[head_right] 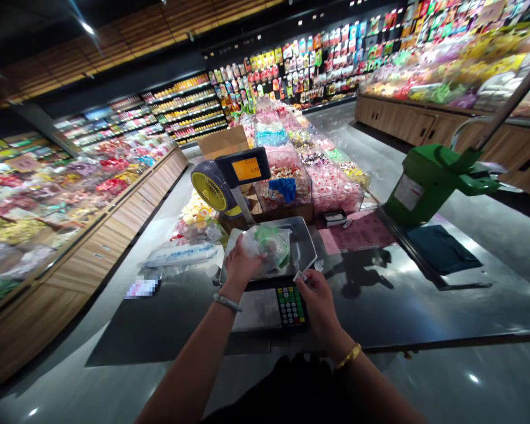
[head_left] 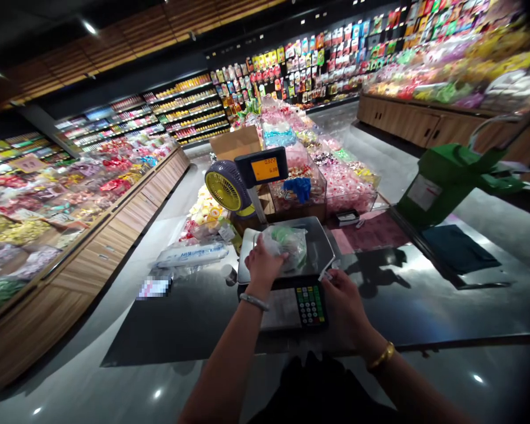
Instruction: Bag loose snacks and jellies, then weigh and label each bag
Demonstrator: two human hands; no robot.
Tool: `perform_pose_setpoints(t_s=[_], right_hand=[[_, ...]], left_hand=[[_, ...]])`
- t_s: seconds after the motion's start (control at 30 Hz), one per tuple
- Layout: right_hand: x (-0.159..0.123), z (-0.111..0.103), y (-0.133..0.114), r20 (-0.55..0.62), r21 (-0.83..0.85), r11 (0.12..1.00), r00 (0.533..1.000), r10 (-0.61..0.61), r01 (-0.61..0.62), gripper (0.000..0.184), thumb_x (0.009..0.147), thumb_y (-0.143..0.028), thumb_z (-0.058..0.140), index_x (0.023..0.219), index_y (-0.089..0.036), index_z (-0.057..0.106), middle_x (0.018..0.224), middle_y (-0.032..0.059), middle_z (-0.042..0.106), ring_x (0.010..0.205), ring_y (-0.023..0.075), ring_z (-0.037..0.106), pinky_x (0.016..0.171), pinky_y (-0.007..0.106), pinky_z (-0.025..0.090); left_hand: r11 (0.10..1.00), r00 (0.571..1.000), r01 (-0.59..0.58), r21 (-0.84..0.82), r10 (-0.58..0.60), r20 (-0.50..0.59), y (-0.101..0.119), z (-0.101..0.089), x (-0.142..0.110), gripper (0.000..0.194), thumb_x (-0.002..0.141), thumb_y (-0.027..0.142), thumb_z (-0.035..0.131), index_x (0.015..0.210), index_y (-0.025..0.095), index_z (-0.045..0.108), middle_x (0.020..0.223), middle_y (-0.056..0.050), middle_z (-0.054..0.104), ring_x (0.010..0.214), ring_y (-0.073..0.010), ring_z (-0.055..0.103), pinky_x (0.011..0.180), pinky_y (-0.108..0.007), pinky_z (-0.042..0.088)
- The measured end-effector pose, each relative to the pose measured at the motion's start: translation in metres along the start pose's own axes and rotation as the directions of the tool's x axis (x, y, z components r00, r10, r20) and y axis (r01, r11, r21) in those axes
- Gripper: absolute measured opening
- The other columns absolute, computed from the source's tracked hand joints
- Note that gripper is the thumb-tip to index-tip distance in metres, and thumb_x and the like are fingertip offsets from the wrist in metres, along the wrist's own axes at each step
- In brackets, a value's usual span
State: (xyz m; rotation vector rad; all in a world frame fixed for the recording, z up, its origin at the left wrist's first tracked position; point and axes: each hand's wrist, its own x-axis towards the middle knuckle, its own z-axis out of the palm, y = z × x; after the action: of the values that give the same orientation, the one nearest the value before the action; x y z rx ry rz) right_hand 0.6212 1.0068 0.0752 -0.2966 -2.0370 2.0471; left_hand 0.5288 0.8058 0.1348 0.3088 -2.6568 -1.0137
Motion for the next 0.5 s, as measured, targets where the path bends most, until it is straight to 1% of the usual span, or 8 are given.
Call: perform_pose_setpoints(t_s=[0.03, 0.07, 0.13, 0.17, 0.23, 0.37, 0.43, 0.5], right_hand=[[0.003, -0.001, 0.003, -0.016, 0.038, 0.999, 0.999, 0.031, -0.03, 0.031, 0.077, -0.055, 0.072, 0.088, -0.026, 0.067, 0.085, 0.003, 0.07, 0.078, 0.0241, 0.062, 0.074, 0.037, 0.052], [0.006, -0.002, 0.006, -0.031, 0.072, 0.996, 0.998, 0.052, -0.05, 0.033, 0.076, -0.056, 0.073, 0.089, -0.026, 0.068, 0.084, 0.0025, 0.07, 0.076, 0.0235, 0.062, 0.072, 0.036, 0.051], [0.011, -0.006, 0.01, -0.05, 0.123, 0.99, 0.996, 0.075, -0.069, 0.035, 0.073, -0.055, 0.077, 0.089, -0.026, 0.067, 0.083, 0.0015, 0.07, 0.074, 0.0221, 0.061, 0.072, 0.035, 0.05], [0.013, -0.008, 0.01, -0.053, 0.143, 0.987, 0.995, 0.081, -0.073, 0.036, 0.072, -0.055, 0.078, 0.088, -0.025, 0.067, 0.082, 0.0011, 0.07, 0.073, 0.0215, 0.061, 0.072, 0.034, 0.05], [0.016, -0.011, 0.007, -0.041, 0.182, 0.98, 0.995, 0.089, -0.08, 0.035, 0.072, -0.054, 0.078, 0.087, -0.024, 0.067, 0.082, 0.0008, 0.069, 0.074, 0.0205, 0.061, 0.074, 0.034, 0.049], [0.018, -0.013, -0.011, -0.009, 0.254, 0.964, 0.996, 0.09, -0.085, 0.038, 0.07, -0.052, 0.082, 0.09, -0.022, 0.067, 0.086, 0.0017, 0.069, 0.08, 0.0204, 0.063, 0.078, 0.034, 0.049], [0.015, -0.011, -0.025, 0.0, 0.294, 0.952, 0.996, 0.084, -0.081, 0.042, 0.067, -0.052, 0.084, 0.091, -0.022, 0.068, 0.088, 0.0024, 0.07, 0.082, 0.0207, 0.064, 0.079, 0.034, 0.05], [0.011, -0.008, -0.04, 0.016, 0.346, 0.935, 0.996, 0.082, -0.083, 0.044, 0.064, -0.052, 0.086, 0.091, -0.022, 0.069, 0.088, 0.0028, 0.07, 0.083, 0.0207, 0.063, 0.078, 0.033, 0.051]], left_hand=[[1.0, 1.0, -0.01, -0.014, 0.01, 0.015, 0.0, 0.001, 0.005, 0.072, 0.06, 0.035, 0.088, 0.125, 0.021, 0.062, 0.117, -0.021, 0.072, 0.121, -0.0439, 0.061, 0.108, -0.062, 0.033], [0.999, 0.999, -0.021, -0.033, 0.022, 0.024, -0.001, 0.001, 0.009, 0.053, 0.062, 0.03, 0.086, 0.111, 0.022, 0.068, 0.101, -0.016, 0.076, 0.11, -0.0409, 0.067, 0.103, -0.059, 0.039], [0.995, 0.999, -0.045, -0.089, 0.048, 0.023, -0.002, -0.003, 0.017, 0.023, 0.068, 0.024, 0.078, 0.089, 0.023, 0.07, 0.079, -0.008, 0.074, 0.091, -0.0338, 0.071, 0.092, -0.05, 0.048], [0.99, 0.998, -0.057, -0.127, 0.059, 0.011, -0.001, -0.006, 0.021, 0.015, 0.07, 0.023, 0.074, 0.084, 0.023, 0.07, 0.075, -0.006, 0.073, 0.086, -0.0305, 0.071, 0.087, -0.045, 0.05], [0.972, 0.996, -0.083, -0.219, 0.08, -0.026, 0.002, -0.017, 0.028, 0.009, 0.073, 0.024, 0.069, 0.082, 0.022, 0.069, 0.075, -0.003, 0.071, 0.079, -0.0249, 0.069, 0.079, -0.037, 0.052], [0.911, 0.989, -0.123, -0.394, 0.079, -0.127, 0.017, -0.05, 0.036, 0.018, 0.077, 0.033, 0.067, 0.088, 0.019, 0.07, 0.078, -0.001, 0.071, 0.075, -0.0186, 0.066, 0.071, -0.029, 0.052], [0.883, 0.983, -0.13, -0.451, 0.058, -0.172, 0.023, -0.071, 0.031, 0.023, 0.077, 0.038, 0.068, 0.09, 0.019, 0.07, 0.078, -0.001, 0.07, 0.072, -0.0172, 0.064, 0.068, -0.027, 0.052], [0.863, 0.978, -0.132, -0.488, 0.034, -0.206, 0.029, -0.093, 0.017, 0.025, 0.077, 0.039, 0.07, 0.09, 0.019, 0.07, 0.078, 0.0, 0.069, 0.07, -0.0159, 0.062, 0.066, -0.026, 0.051]])
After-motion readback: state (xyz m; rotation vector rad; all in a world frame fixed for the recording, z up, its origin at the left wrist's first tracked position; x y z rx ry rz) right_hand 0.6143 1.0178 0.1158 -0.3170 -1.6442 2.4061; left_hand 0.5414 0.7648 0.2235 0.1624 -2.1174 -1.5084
